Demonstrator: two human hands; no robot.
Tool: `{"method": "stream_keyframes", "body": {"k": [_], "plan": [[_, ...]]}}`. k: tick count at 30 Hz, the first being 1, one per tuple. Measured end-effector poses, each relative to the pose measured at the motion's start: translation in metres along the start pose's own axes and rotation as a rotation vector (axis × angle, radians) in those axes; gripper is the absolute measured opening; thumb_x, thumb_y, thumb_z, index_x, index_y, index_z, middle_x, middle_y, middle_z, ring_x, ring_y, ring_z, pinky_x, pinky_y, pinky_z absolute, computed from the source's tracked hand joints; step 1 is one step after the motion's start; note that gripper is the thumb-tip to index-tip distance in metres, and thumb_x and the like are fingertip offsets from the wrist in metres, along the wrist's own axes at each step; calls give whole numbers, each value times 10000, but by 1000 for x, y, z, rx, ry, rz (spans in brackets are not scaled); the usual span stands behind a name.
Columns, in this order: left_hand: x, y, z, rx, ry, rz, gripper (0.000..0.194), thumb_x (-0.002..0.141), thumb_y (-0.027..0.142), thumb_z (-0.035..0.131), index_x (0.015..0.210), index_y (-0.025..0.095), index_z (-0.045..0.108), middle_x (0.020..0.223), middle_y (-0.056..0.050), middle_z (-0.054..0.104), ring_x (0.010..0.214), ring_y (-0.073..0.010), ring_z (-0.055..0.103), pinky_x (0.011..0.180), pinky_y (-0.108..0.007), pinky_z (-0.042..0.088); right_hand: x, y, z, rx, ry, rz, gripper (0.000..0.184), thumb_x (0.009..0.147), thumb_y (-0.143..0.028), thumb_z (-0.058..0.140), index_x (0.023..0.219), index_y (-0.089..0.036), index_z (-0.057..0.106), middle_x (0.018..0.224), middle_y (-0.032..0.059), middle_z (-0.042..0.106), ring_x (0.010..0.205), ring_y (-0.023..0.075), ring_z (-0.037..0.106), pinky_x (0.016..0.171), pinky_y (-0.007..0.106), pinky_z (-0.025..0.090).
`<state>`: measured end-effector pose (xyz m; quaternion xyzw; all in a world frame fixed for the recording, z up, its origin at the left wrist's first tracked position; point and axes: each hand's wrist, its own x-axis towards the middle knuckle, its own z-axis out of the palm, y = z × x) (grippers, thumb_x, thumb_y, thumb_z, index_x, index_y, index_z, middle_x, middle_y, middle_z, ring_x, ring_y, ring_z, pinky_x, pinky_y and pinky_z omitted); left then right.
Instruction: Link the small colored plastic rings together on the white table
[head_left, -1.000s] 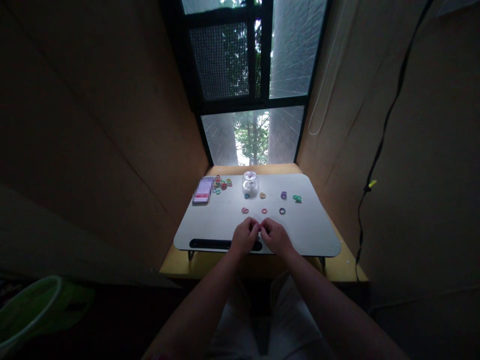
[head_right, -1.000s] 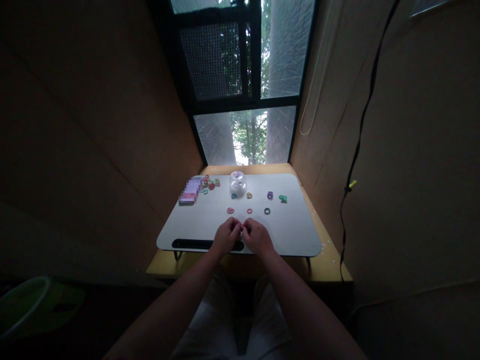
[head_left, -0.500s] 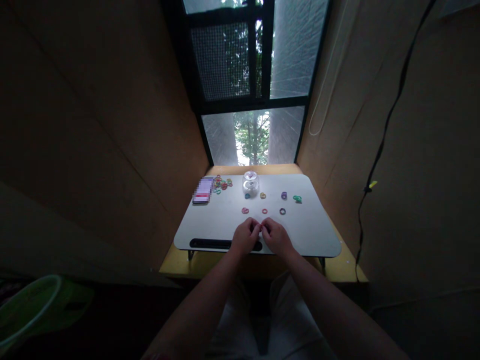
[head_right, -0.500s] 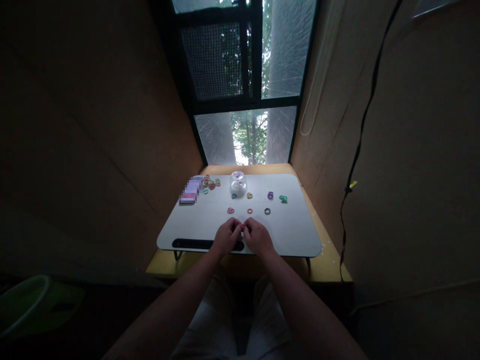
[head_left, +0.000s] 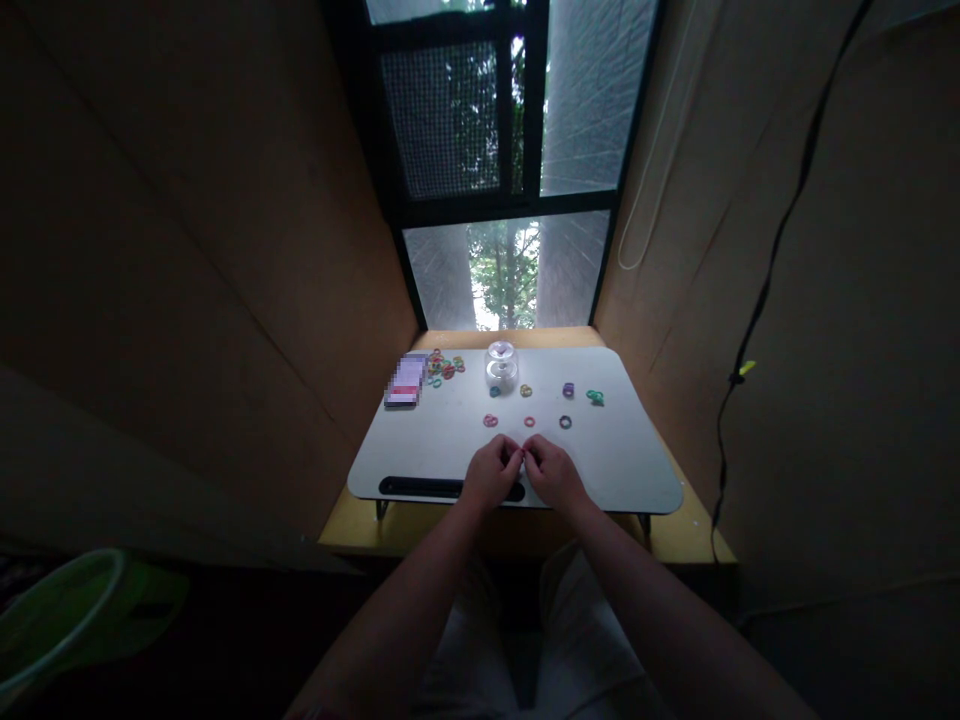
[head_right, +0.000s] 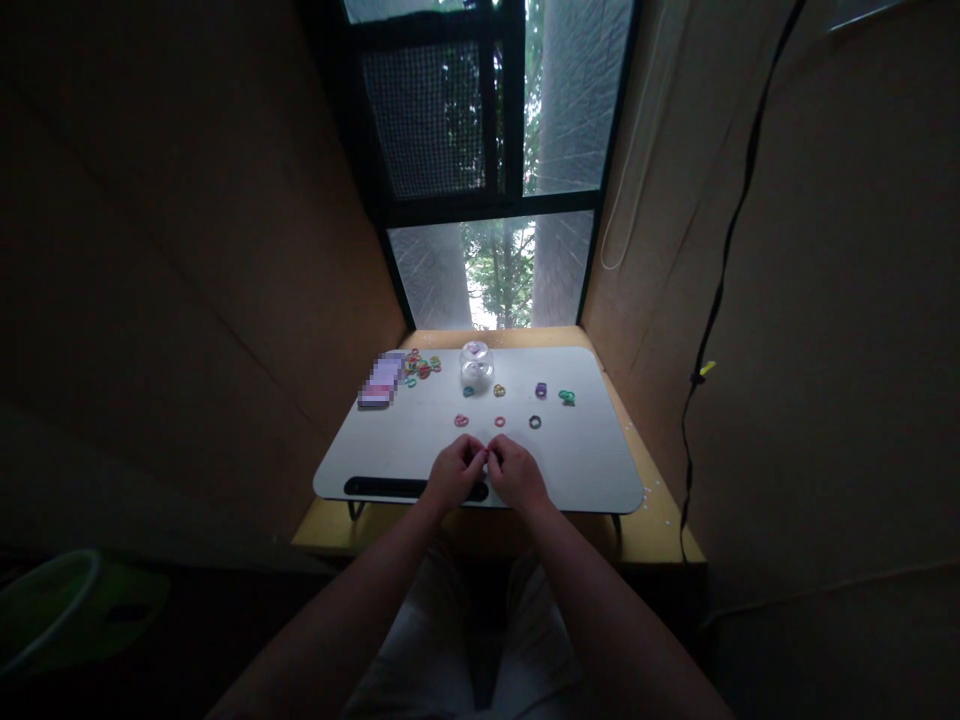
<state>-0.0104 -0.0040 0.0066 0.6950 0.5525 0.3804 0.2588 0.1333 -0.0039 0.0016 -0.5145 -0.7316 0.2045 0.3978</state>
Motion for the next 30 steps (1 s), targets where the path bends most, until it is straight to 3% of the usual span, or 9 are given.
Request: {"method": "stream_keyframes", "body": {"k": [30], "plan": [[-1,1,-1,26,-22,26,157,843,338,507,815,193,559,673,27,585,611,-100,519,586,-222,354,1,2,1,4,16,-10,83,808,-203,449,759,-202,516,660,-9,557,600,129,489,575,227,333]]}}
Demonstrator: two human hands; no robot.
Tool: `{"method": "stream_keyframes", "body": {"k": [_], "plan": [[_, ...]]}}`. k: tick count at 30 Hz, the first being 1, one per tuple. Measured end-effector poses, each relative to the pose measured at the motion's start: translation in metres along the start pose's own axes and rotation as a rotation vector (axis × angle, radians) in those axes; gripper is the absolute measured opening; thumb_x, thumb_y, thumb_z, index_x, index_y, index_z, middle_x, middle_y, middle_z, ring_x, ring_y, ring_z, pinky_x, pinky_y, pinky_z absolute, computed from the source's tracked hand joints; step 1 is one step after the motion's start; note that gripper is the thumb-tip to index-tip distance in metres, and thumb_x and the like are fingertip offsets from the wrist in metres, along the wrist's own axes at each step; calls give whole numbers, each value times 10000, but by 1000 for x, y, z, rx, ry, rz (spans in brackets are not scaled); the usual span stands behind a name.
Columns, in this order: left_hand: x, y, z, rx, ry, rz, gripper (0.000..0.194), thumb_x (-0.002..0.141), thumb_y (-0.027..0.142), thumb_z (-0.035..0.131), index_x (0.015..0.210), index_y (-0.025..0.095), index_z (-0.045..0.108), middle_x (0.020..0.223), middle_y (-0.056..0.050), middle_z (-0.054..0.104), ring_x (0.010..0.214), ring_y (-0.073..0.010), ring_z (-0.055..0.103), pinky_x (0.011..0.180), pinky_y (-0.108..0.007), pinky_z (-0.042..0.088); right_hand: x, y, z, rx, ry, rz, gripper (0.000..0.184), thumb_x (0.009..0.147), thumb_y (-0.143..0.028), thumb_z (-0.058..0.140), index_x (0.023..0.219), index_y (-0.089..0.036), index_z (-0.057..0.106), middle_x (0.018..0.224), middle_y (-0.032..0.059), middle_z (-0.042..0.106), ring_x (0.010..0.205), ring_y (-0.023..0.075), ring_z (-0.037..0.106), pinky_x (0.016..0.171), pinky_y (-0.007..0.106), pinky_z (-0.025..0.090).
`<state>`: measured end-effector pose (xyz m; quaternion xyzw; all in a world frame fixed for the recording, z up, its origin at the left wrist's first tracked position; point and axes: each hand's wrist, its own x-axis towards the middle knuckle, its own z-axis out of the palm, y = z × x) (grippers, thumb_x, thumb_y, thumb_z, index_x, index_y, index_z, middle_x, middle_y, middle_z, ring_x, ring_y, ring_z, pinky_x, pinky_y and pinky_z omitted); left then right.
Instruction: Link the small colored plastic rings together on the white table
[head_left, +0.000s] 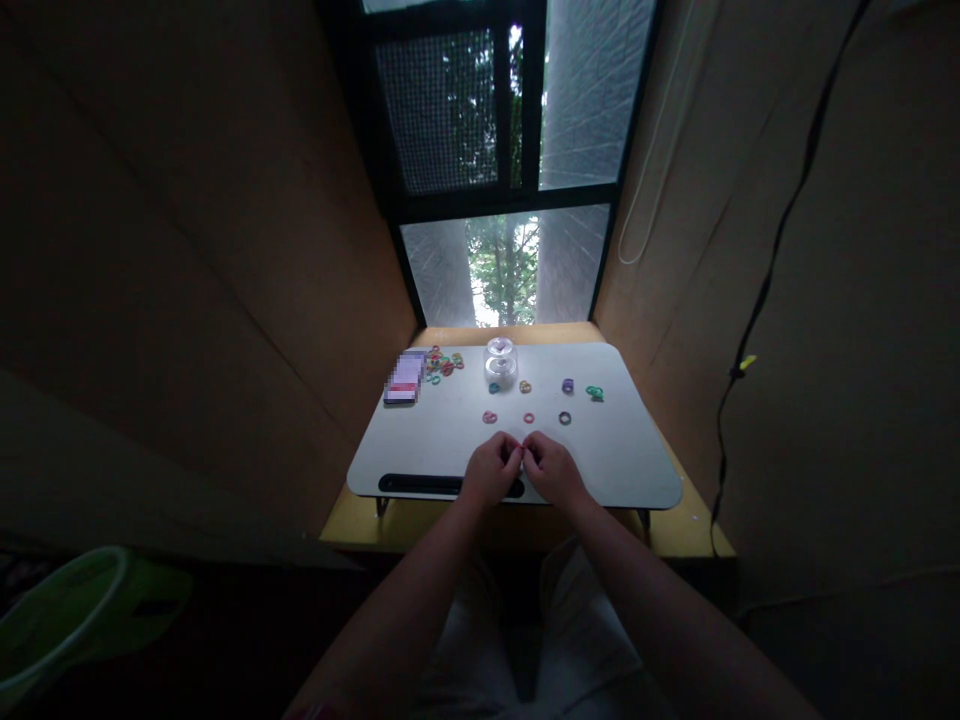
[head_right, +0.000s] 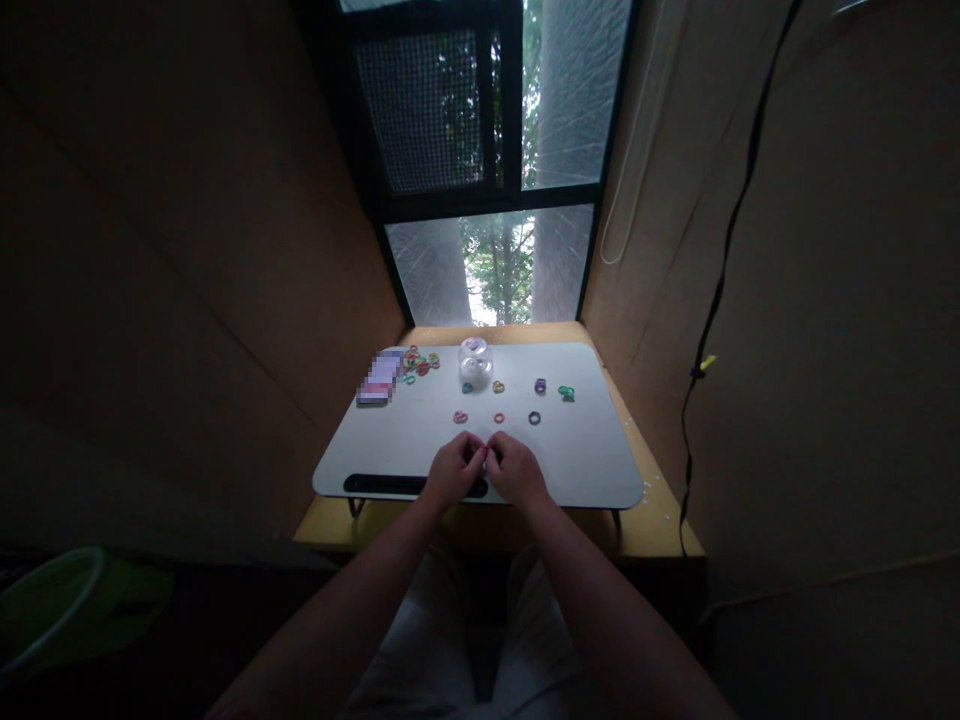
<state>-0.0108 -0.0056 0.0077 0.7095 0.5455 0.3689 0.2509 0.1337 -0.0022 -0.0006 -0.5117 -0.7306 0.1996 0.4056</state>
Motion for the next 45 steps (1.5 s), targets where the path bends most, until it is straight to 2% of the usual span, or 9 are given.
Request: {"method": "stream_keyframes", "body": {"k": [37,45], "plan": [[-2,8,-3,13,-4,-16,143,832,316,511,801,189,569,690,14,600,628,-112,521,600,-234,368,-1,-3,-1,-21,-7,23,100,799,-209,450,769,-202,545,658,-7,565,600,134,490,580,233,341],[-1,4,-1,11,-1,-3,137,832,313,509,806,193,567,682,21,596,618,-107,525,596,-228,366,0,-2,0,-16,-1,4,102,800,-194,448,762,-198,543,666,-7,572,612,132,498,596,229,346]]}}
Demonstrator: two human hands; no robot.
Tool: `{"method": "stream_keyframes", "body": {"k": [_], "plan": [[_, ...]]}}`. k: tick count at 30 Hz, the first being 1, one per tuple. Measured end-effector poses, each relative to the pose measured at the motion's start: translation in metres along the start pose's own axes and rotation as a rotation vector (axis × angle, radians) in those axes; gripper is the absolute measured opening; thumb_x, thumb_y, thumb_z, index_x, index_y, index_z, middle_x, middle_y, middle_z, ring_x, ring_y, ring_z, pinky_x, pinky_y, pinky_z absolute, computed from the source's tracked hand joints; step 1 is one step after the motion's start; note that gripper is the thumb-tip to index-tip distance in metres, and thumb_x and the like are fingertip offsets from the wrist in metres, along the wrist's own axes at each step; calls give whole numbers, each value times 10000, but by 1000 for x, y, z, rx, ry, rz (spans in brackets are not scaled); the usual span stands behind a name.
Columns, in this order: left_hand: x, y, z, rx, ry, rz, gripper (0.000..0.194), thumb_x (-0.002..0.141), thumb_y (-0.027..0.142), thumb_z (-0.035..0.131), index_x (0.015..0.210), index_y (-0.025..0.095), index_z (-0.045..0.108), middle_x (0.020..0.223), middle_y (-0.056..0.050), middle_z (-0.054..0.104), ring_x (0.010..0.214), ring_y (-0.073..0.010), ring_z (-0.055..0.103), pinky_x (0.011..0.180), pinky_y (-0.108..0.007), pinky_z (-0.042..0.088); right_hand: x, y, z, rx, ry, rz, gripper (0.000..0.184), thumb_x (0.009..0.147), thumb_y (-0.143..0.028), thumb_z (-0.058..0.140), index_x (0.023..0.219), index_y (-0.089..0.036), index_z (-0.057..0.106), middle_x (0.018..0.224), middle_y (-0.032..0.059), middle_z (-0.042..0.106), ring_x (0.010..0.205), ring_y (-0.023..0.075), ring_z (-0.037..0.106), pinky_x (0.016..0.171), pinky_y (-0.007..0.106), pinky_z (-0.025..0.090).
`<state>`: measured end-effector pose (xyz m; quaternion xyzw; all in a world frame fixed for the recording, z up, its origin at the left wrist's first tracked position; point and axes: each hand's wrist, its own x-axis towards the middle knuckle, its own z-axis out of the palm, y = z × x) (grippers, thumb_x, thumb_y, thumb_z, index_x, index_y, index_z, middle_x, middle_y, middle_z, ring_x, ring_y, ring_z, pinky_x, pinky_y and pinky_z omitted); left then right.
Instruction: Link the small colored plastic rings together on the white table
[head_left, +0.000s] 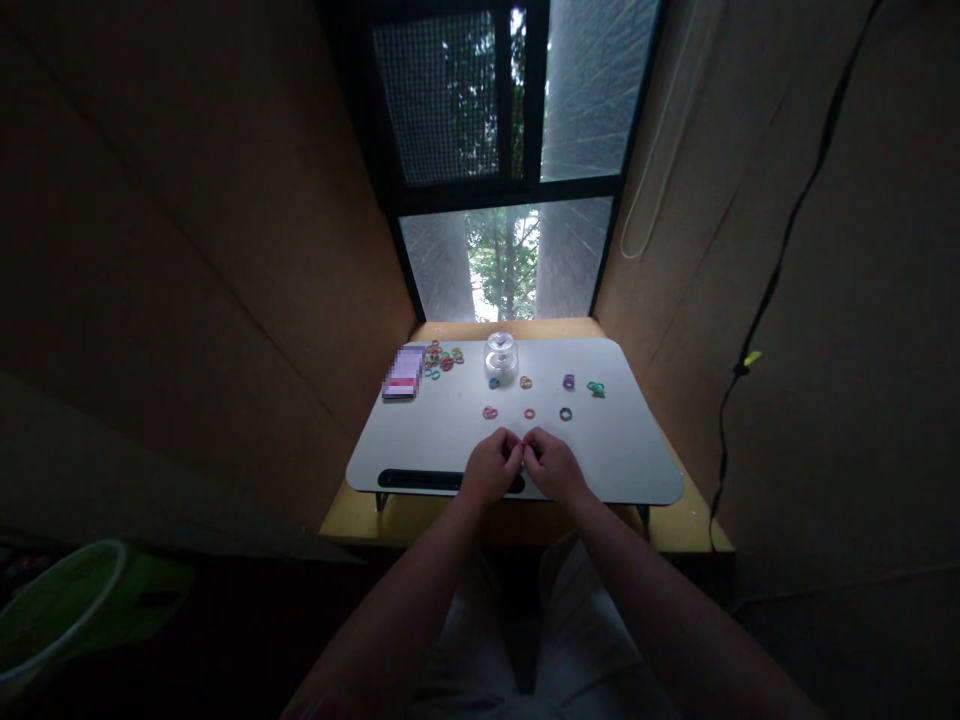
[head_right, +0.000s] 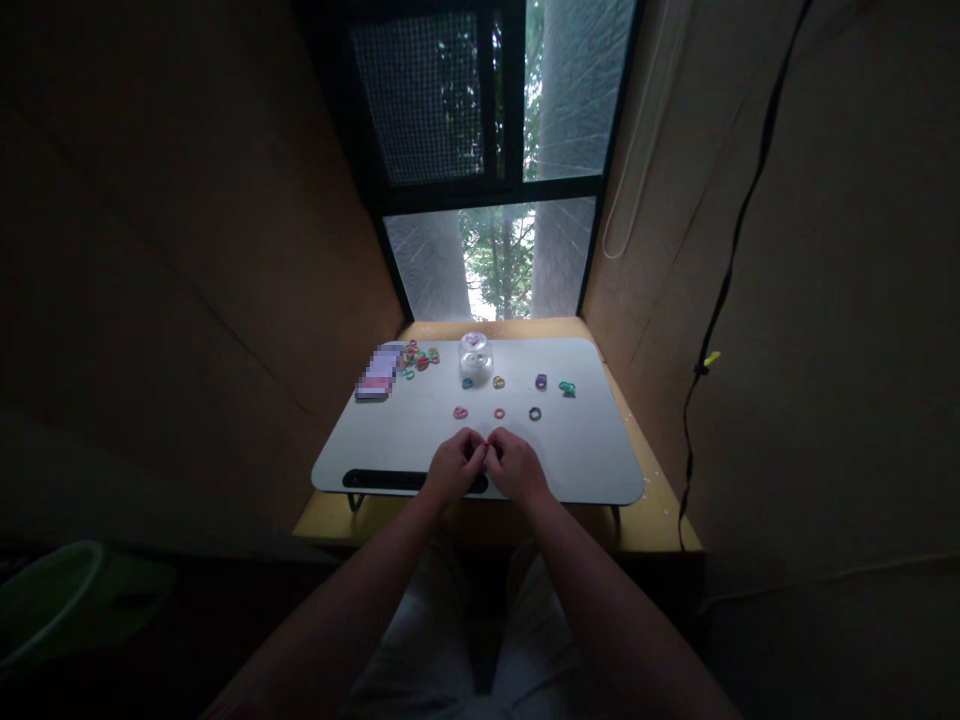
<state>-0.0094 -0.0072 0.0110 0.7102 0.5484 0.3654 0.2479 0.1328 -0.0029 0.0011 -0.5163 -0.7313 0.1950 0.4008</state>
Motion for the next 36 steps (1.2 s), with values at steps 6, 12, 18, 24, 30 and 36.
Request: {"method": "stream_keyframes", "body": {"k": [6,12,18,24,30,36], "plan": [[0,2,-1,2,-7,1,136,837,309,501,800,190,555,675,22,586,606,-105,512,592,-226,363,0,1,1,-32,0,3,96,801,-196,455,763,-198,543,652,-13,557,599,129,492,585,231,335],[0,3,-2,5,-14,-7,133,835,312,506,807,192,558,682,20,593,612,-109,519,598,-230,366,0,0,-1,-16,-4,1,102,800,-197,453,760,-196,546,645,-12,556,589,127,487,576,230,334],[0,2,-2,1,-5,-18,132,829,310,512,807,192,568,681,17,596,613,-111,516,590,-233,365,0,-2,-1,-1,1,9,104,789,-195,455,761,-198,555,660,-7,572,601,130,490,581,230,344],[0,3,-2,-3,-9,-5,135,831,312,510,812,191,567,688,15,598,616,-111,514,596,-237,369,0,-1,0,-2,-2,5,95,794,-194,452,755,-201,538,652,-13,561,592,129,487,572,228,339],[0,4,-2,10,-12,-25,146,833,321,505,805,190,562,675,16,590,612,-113,518,599,-239,370,0,-1,-1,13,-3,-2,104,791,-193,450,743,-198,542,652,-10,563,594,128,484,579,230,344],[0,3,-2,-5,-4,-20,143,832,319,509,799,191,563,675,17,594,614,-112,522,590,-232,364,0,-1,0,16,-6,10,104,804,-205,448,756,-200,540,649,-9,558,589,129,485,571,230,344]]}}
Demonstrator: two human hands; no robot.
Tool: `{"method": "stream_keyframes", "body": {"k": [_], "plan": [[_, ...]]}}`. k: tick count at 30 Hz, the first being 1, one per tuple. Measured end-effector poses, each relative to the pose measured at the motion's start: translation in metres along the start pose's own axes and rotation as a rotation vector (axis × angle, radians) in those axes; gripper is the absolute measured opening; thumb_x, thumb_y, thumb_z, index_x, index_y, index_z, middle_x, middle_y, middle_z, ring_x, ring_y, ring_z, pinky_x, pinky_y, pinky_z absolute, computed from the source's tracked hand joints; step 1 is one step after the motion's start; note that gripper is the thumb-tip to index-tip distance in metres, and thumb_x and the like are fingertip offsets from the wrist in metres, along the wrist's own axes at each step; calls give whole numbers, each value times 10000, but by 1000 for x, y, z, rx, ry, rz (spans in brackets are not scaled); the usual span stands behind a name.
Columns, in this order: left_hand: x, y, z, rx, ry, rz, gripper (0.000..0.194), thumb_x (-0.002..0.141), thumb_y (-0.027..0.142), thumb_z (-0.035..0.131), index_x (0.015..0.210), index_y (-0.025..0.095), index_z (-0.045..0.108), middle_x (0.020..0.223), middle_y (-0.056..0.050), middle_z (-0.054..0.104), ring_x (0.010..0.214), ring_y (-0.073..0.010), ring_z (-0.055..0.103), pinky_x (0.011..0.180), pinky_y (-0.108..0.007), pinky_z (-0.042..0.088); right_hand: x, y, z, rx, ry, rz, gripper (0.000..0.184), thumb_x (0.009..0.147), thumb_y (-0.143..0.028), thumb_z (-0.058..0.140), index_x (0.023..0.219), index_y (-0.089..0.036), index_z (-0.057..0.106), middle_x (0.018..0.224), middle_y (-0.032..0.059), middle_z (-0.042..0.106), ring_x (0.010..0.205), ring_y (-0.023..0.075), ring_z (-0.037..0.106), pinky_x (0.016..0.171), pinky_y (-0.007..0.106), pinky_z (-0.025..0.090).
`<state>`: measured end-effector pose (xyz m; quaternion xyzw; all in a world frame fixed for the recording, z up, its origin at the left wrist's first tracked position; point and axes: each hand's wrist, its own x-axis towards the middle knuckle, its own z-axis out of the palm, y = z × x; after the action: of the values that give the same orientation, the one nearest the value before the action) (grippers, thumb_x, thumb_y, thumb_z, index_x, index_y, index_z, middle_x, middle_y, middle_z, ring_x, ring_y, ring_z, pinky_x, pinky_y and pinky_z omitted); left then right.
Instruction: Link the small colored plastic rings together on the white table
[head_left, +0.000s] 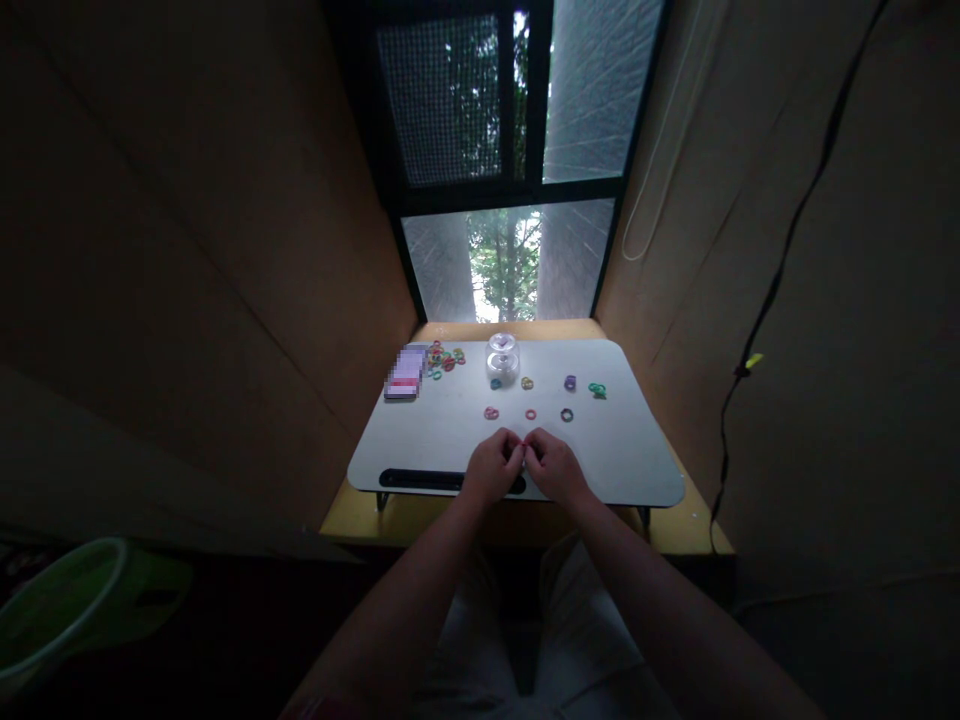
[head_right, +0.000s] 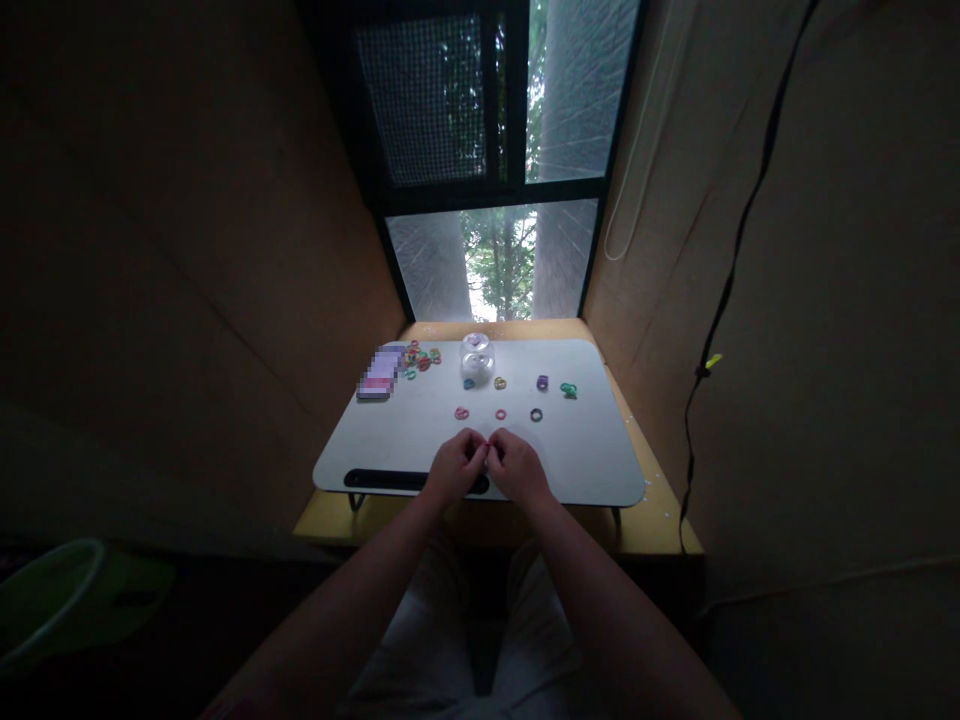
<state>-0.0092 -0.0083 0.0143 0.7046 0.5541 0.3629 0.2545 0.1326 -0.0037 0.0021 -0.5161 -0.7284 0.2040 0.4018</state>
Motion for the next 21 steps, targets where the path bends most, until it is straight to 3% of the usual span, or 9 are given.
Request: {"method": "stream_keyframes", "body": {"k": [21], "plan": [[1,-5,2,2,-5,25,151,841,325,503,809,190,561,677,20,586,609,-105,509,582,-225,353,0,1,1,-16,2,-15,108,804,-192,447,757,-198,544,667,-7,572,610,129,500,587,228,346]]}}
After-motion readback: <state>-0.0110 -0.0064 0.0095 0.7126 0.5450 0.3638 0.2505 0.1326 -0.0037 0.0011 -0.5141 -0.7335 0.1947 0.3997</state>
